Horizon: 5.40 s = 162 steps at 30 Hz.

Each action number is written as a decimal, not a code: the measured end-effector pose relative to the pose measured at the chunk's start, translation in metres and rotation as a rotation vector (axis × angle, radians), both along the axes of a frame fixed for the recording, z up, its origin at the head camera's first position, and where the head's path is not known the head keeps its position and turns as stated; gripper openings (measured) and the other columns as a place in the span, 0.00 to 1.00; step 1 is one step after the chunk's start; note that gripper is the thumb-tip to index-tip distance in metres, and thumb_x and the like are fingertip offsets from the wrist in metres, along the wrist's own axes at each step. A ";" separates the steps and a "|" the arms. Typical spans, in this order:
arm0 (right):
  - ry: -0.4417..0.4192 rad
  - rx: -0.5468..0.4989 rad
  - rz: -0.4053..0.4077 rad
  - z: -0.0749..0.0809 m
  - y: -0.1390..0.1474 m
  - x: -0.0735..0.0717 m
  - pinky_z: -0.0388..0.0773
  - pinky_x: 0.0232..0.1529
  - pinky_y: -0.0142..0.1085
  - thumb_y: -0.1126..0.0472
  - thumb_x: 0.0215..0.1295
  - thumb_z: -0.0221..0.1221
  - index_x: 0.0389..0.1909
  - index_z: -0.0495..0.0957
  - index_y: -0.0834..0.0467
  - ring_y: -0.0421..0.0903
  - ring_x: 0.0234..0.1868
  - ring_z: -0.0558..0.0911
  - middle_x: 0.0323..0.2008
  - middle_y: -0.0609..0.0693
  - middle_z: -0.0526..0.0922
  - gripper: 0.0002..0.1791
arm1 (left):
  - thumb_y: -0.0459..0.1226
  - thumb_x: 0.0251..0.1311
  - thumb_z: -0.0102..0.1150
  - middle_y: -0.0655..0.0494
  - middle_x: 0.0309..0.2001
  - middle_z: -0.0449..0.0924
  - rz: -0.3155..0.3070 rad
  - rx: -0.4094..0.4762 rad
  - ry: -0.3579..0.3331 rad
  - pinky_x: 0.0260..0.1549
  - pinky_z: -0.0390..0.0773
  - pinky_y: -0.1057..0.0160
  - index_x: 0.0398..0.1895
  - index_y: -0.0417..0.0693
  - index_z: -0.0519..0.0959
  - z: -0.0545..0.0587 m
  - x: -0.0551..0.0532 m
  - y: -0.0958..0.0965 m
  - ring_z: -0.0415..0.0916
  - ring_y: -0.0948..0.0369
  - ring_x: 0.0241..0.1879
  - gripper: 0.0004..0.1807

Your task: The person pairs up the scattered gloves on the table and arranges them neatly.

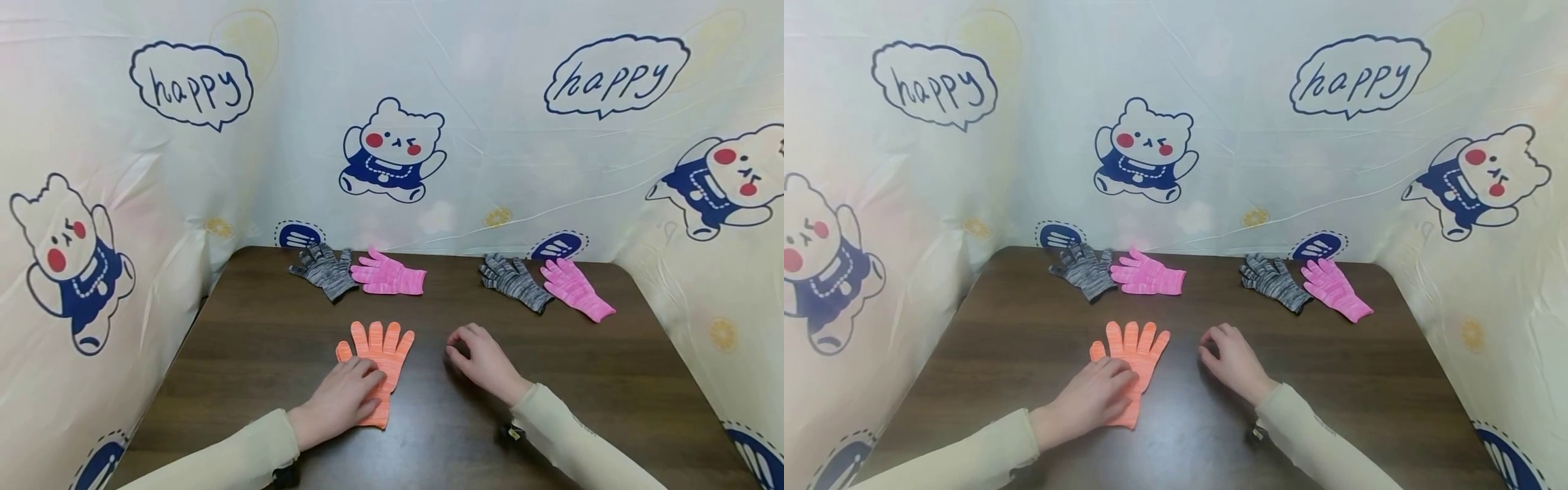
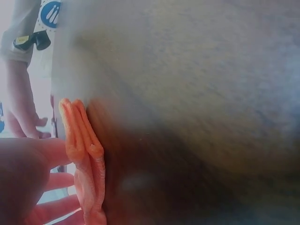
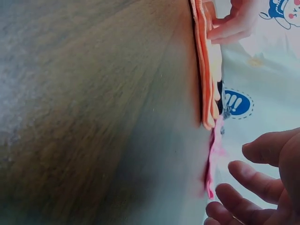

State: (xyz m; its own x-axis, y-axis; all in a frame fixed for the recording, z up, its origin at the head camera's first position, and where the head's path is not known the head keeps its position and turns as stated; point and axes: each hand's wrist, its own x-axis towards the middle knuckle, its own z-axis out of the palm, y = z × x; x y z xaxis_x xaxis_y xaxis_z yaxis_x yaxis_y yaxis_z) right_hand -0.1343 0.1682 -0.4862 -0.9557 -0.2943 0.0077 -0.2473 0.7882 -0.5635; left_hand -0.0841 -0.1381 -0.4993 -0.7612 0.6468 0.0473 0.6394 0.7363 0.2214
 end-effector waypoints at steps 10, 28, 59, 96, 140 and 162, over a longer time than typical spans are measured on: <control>0.046 -0.030 0.031 -0.005 0.006 0.006 0.80 0.52 0.48 0.60 0.69 0.67 0.42 0.83 0.52 0.47 0.45 0.78 0.42 0.48 0.81 0.04 | 0.46 0.66 0.69 0.56 0.50 0.78 0.042 0.022 0.020 0.49 0.77 0.51 0.55 0.52 0.83 -0.002 0.004 -0.021 0.73 0.57 0.48 0.17; 0.052 -0.042 0.062 -0.008 0.010 0.007 0.80 0.52 0.48 0.60 0.69 0.67 0.42 0.83 0.52 0.46 0.45 0.79 0.42 0.46 0.80 0.04 | 0.44 0.60 0.74 0.58 0.46 0.78 0.139 0.001 0.024 0.41 0.78 0.56 0.51 0.52 0.83 0.000 -0.003 -0.062 0.73 0.59 0.43 0.17; 0.028 -0.062 0.093 -0.011 0.005 0.011 0.79 0.53 0.47 0.56 0.72 0.64 0.41 0.83 0.53 0.44 0.46 0.79 0.41 0.44 0.79 0.05 | 0.35 0.53 0.77 0.58 0.44 0.79 0.247 0.051 -0.041 0.38 0.80 0.55 0.47 0.51 0.84 0.011 -0.009 -0.131 0.74 0.60 0.39 0.18; 0.073 -0.035 0.294 0.005 -0.063 -0.030 0.80 0.53 0.44 0.58 0.73 0.63 0.42 0.82 0.54 0.44 0.44 0.80 0.41 0.46 0.80 0.03 | 0.36 0.56 0.76 0.60 0.39 0.75 0.279 0.050 -0.040 0.31 0.71 0.62 0.47 0.50 0.84 0.012 -0.003 -0.129 0.66 0.62 0.34 0.15; 0.131 0.513 0.396 0.006 -0.242 -0.191 0.81 0.51 0.43 0.55 0.78 0.58 0.56 0.82 0.56 0.47 0.50 0.83 0.50 0.52 0.83 0.13 | 0.37 0.59 0.73 0.61 0.42 0.75 0.247 0.078 -0.009 0.36 0.72 0.59 0.47 0.51 0.83 0.005 0.000 -0.134 0.69 0.61 0.38 0.14; 0.140 0.419 0.433 0.002 -0.243 -0.193 0.75 0.37 0.36 0.59 0.77 0.58 0.40 0.85 0.54 0.43 0.33 0.80 0.34 0.48 0.84 0.08 | 0.36 0.58 0.73 0.62 0.40 0.74 0.249 0.101 0.003 0.36 0.70 0.59 0.46 0.53 0.83 0.006 0.000 -0.133 0.68 0.62 0.37 0.13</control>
State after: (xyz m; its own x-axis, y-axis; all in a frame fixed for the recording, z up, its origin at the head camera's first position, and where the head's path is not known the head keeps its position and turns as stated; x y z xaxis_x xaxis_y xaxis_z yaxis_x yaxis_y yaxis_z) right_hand -0.3277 -0.0750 -0.4841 -0.7471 -0.6604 -0.0758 -0.6434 0.7471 -0.1668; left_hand -0.0838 -0.2715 -0.4934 -0.8961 0.4313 0.1045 0.4419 0.8454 0.3000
